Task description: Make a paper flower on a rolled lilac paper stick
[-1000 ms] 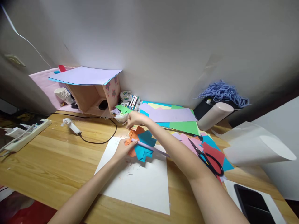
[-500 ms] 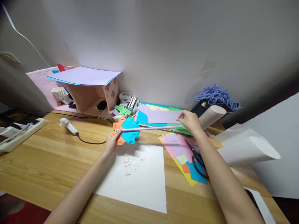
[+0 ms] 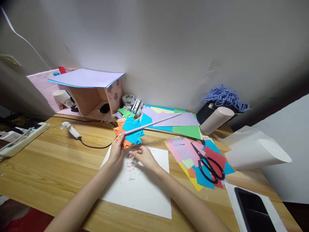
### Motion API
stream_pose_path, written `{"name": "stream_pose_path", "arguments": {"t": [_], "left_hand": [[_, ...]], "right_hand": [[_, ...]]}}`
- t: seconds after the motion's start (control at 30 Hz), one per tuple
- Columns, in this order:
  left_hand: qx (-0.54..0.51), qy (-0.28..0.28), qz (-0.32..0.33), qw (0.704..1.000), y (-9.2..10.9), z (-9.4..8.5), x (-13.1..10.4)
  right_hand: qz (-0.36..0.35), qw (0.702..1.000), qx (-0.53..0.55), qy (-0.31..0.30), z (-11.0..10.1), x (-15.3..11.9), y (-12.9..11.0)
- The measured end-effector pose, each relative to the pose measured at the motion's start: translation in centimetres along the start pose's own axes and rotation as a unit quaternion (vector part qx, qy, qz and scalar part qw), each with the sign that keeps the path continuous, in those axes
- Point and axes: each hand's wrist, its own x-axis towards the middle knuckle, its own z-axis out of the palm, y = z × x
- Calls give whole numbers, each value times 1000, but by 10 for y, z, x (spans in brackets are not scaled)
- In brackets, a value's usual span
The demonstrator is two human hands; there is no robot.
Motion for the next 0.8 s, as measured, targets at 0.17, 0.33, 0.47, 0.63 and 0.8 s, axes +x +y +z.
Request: {"name": "stream_pose_path", "arguments": {"t": [0.17,0.33,0.47,0.63,0.8], "left_hand": [[-20,5,-18,1000,-4,0,1],[-31,24,-17,999,-4,-5,5],[-43,38,-12,998,-6,-6,7],[-42,37,-18,998,-11,-7,7],[-78,40,-31,996,-7,-6,9]], "right_hand": [[-14,998,12,65,7,15,8],[-20,996,1,86,-2,7,7],[-94,980,-12,176,-14,-5,2],[-195,965,43,170,-30,-18,-15],[-112,988,94,-43,-47,-29,-30]]}}
